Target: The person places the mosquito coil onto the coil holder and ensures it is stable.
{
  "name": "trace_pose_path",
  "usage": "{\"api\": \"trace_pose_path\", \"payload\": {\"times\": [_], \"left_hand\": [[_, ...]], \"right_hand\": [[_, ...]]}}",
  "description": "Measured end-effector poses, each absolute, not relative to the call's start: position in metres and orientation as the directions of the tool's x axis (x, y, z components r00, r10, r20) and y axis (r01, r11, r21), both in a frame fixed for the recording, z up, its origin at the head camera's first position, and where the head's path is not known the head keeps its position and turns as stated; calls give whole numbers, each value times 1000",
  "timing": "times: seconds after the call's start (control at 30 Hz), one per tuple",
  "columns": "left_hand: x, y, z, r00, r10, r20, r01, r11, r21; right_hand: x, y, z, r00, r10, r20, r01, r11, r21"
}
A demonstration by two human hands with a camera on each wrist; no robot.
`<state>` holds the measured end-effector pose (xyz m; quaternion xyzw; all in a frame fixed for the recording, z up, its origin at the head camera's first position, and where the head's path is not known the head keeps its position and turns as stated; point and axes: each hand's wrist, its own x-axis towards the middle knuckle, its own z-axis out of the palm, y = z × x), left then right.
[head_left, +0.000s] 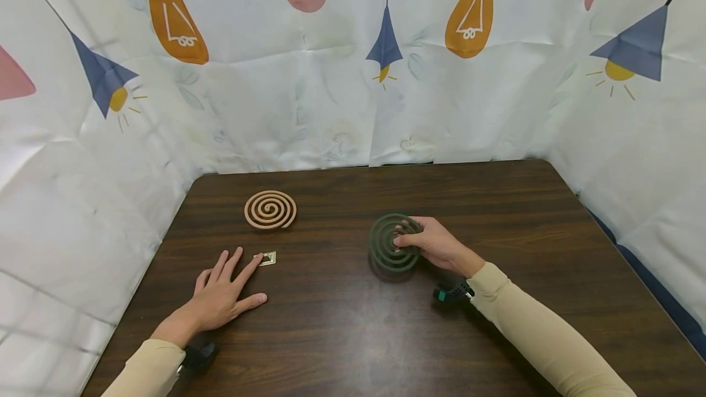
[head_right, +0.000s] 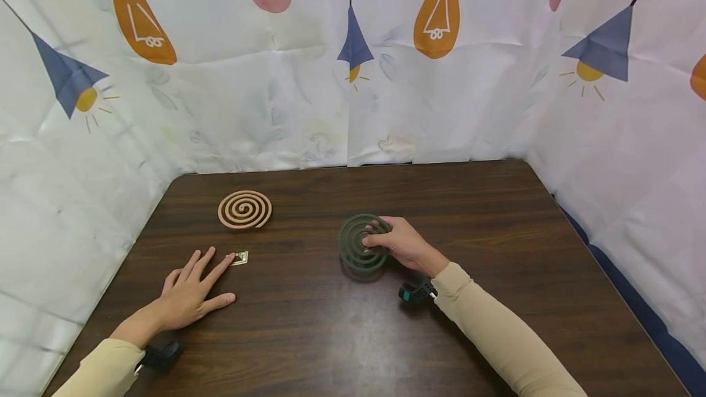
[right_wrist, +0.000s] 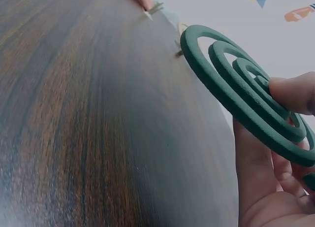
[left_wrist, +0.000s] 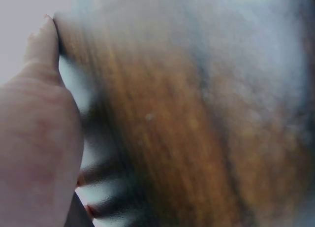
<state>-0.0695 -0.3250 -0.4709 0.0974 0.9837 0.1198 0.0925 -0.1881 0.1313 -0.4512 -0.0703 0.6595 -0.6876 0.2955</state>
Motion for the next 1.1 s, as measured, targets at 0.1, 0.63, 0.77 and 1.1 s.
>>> {"api": "trace_pose_path", "payload": {"times": [0.1, 0.63, 0.77, 1.1], "left_hand": [[-69, -325, -471, -964, 214, -157, 169, 952, 255], [-72, -333, -483, -964, 231, -128, 184, 936, 300], [-72, -333, -482, -966, 238, -104, 197, 931, 308], [-69, -329, -475, -968, 222, -118, 177, 935, 306]], "right_hand": [[-188, 128, -451, -815, -500, -294, 319, 36, -947], [-187, 118, -454, -803, -523, -288, 321, 28, -947], [-188, 115, -455, -801, -525, -288, 331, 13, -944], [-186, 99, -456, -793, -546, -269, 330, -14, -944]]}}
